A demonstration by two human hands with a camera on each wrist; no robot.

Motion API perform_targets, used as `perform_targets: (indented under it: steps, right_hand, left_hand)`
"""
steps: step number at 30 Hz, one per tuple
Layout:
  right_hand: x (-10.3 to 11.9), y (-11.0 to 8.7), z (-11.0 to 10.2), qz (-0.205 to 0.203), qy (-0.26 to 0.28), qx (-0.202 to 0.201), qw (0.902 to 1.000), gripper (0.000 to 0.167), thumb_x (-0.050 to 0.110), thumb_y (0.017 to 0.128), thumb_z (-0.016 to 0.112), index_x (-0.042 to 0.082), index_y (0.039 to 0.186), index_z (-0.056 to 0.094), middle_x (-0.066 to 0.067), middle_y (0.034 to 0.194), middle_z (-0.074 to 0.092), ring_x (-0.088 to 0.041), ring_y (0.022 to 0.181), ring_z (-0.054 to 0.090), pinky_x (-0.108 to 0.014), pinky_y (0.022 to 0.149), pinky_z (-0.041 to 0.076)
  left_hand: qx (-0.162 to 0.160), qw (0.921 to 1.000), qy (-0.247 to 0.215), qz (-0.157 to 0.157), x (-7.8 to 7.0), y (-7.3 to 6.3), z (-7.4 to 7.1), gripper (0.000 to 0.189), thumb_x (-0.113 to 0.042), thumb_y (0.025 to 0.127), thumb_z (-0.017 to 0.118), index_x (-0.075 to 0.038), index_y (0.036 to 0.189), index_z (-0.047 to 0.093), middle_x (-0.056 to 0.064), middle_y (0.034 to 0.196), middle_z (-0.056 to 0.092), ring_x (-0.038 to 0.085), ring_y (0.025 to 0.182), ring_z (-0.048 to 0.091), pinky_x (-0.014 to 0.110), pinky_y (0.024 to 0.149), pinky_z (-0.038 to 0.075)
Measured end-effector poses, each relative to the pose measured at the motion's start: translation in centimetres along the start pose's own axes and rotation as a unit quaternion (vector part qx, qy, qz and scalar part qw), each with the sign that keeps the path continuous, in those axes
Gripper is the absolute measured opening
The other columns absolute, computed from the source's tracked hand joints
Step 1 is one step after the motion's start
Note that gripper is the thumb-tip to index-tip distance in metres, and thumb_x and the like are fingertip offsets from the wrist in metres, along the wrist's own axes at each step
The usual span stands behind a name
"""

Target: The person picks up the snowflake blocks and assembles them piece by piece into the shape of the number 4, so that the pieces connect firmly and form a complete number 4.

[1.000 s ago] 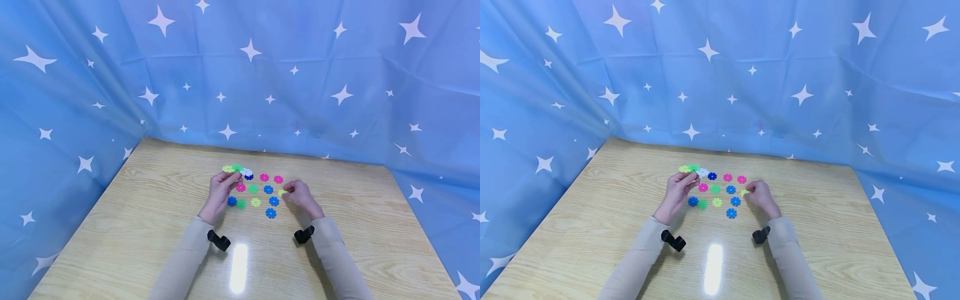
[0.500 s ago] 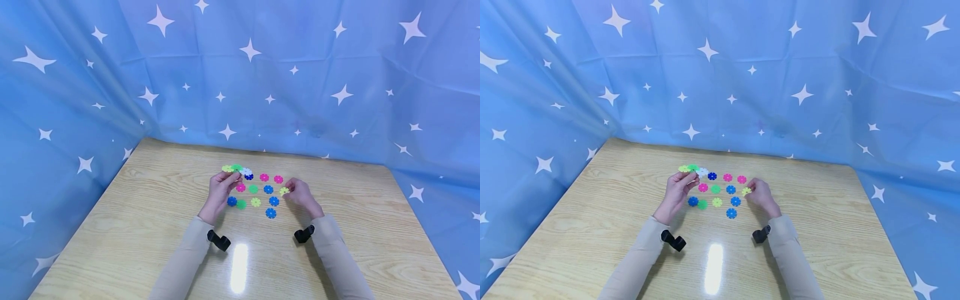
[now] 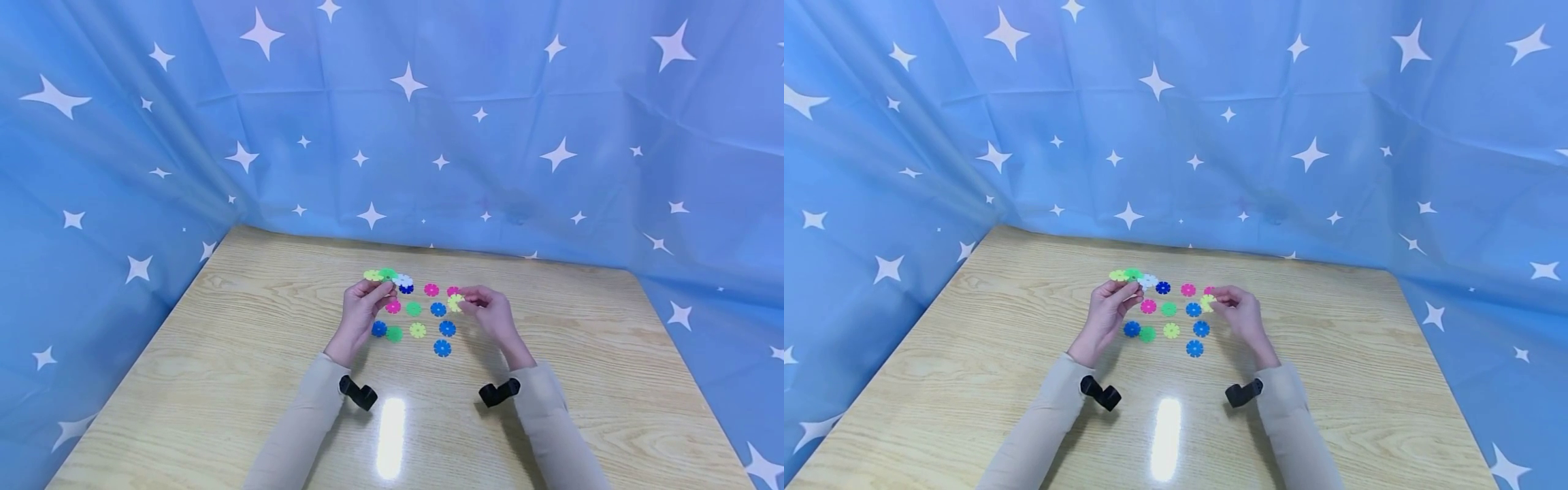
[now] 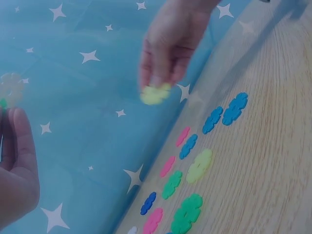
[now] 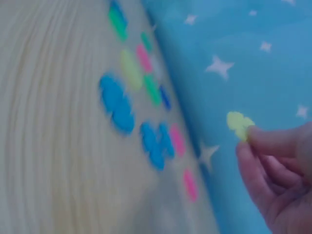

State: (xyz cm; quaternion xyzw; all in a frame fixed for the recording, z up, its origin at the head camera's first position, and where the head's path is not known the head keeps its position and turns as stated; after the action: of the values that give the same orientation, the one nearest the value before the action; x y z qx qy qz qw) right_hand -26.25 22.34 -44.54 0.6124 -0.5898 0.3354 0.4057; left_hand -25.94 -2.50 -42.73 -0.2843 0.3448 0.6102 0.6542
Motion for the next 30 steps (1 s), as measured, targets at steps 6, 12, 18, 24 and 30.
perform_targets:
  steps: [6,12,18,24,30]
  right_hand:
    - [3.6,-0.8,0.5,-0.031,0.108,-0.004,0.9936,0.020,-0.003,0.084,0.066,-0.012,0.102,0.063,-0.013,0.083,0.066,-0.005,0.067,0.061,-0.022,0.065,0.057]
    - [6.3,-1.6,1.0,-0.036,0.162,-0.011,0.9860,0.021,-0.006,0.084,0.065,-0.016,0.101,0.061,-0.003,0.077,0.065,-0.009,0.067,0.063,-0.027,0.068,0.058]
    - [7.0,-1.6,1.5,-0.064,0.192,-0.035,0.9787,0.021,-0.001,0.084,0.068,-0.013,0.100,0.062,0.006,0.078,0.066,-0.008,0.068,0.063,-0.022,0.067,0.057]
    - [8.1,-1.9,1.9,-0.092,0.218,-0.051,0.9703,0.022,-0.001,0.082,0.070,-0.012,0.099,0.063,0.006,0.080,0.068,-0.009,0.069,0.064,-0.022,0.067,0.057]
    - [8.5,-2.1,2.5,-0.103,0.219,-0.055,0.9687,0.020,0.000,0.082,0.070,-0.010,0.098,0.063,0.007,0.081,0.068,-0.010,0.071,0.065,-0.024,0.069,0.057]
  left_hand:
    - [0.004,1.0000,0.006,0.001,0.0,0.1,0.1,0.031,0.008,0.088,0.057,-0.015,0.071,0.069,0.000,0.072,0.069,0.009,0.068,0.066,0.024,0.072,0.057]
    - [0.008,1.0000,0.000,-0.002,0.0,0.0,0.3,0.032,0.009,0.088,0.056,-0.015,0.070,0.069,0.001,0.072,0.069,0.010,0.068,0.066,0.023,0.071,0.057]
    - [0.012,0.9999,-0.007,-0.005,0.1,0.1,0.4,0.032,0.011,0.087,0.056,-0.013,0.070,0.069,0.001,0.072,0.069,0.010,0.068,0.066,0.022,0.070,0.057]
    - [0.018,0.9998,-0.005,0.001,0.0,0.0,0.7,0.033,0.011,0.088,0.055,-0.014,0.070,0.069,0.001,0.072,0.069,0.010,0.068,0.067,0.022,0.070,0.057]
    - [0.025,0.9997,0.004,0.006,0.1,0.0,1.0,0.034,0.010,0.088,0.055,-0.015,0.070,0.070,0.000,0.070,0.069,0.008,0.066,0.066,0.021,0.068,0.057]
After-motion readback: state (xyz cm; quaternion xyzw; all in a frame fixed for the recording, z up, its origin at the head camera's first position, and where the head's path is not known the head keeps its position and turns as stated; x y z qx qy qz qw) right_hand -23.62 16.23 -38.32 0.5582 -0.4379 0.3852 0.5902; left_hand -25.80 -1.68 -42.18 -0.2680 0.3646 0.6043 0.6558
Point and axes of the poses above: each hand's wrist, its own y-axis towards the middle knuckle, its own z-axis out of the palm, x = y × z, the point moved 6 cm from there along y, towards the middle knuckle
